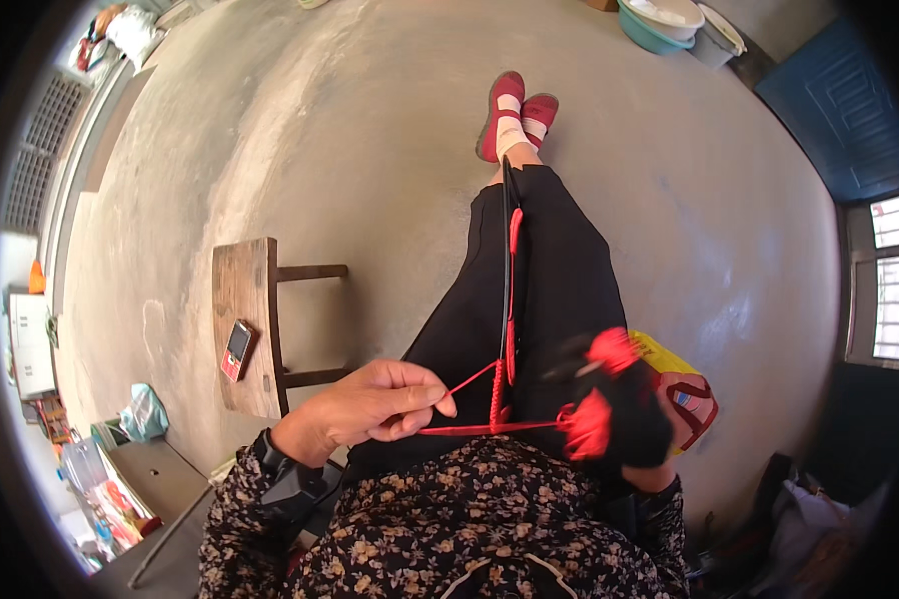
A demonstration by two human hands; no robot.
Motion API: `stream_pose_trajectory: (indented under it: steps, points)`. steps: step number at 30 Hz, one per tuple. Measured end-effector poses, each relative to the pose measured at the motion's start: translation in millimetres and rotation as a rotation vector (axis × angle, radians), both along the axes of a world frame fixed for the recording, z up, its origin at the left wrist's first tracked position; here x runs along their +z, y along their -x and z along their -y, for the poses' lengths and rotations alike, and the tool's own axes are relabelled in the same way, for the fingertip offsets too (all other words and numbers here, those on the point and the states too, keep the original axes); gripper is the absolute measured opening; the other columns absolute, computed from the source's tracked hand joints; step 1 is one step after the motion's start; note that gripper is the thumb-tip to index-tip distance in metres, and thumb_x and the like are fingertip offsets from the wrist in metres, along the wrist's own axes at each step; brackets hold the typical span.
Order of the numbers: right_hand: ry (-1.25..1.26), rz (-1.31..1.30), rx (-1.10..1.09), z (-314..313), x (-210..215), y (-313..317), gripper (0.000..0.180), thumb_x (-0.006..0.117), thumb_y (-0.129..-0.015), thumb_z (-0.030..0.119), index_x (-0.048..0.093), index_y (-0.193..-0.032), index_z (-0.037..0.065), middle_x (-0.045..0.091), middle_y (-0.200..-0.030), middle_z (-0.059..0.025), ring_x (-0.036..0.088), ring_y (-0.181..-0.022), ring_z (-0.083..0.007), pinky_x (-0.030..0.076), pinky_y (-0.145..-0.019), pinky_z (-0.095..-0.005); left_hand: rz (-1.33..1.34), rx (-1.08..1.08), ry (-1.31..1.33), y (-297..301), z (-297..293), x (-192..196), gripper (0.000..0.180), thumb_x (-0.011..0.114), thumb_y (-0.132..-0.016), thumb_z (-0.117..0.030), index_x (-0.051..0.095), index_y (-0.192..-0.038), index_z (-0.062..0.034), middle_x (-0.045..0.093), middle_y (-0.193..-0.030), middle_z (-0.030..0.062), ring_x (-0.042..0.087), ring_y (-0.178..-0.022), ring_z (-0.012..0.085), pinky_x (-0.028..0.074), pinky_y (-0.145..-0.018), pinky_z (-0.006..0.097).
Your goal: The person is weaving red plastic cord onto a black furniture frame.
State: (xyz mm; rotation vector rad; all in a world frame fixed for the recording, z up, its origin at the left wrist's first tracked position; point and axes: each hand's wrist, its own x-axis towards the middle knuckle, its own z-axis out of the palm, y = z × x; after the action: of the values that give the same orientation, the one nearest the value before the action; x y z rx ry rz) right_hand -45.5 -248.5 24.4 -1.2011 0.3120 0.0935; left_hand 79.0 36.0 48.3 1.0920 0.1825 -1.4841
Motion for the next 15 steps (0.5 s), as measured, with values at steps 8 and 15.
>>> stream_pose_trajectory:
  steps: [8, 15]
  points:
    - [-0.257, -0.019, -0.523, 114, -42, -3, 0.033, 0.060, -0.101, 0.022, 0.058, -0.128, 0.001, 0.069, -0.114, -0.0121, 0.067, -0.103, -0.0228, 0.055, -0.088, -0.0357, -0.268, 0.310, 0.284, 42, -9, -10, 0.024, 0.056, -0.106, -0.022, 0.063, -0.099, 0.0003, 0.038, -0.063, -0.0050, 0.034, -0.052, 0.0033, 0.024, -0.041, 0.019]
    - [-0.068, 0.026, -0.690, 174, -24, 13, 0.033, 0.060, -0.099, 0.016, 0.058, -0.128, 0.000, 0.068, -0.114, -0.0124, 0.067, -0.104, -0.0233, 0.054, -0.091, -0.0361, -0.222, 0.231, 0.239, 28, -25, -13, 0.022, 0.053, -0.106, -0.018, 0.060, -0.096, 0.0000, 0.030, -0.059, -0.0080, 0.027, -0.047, 0.0029, 0.022, -0.041, 0.020]
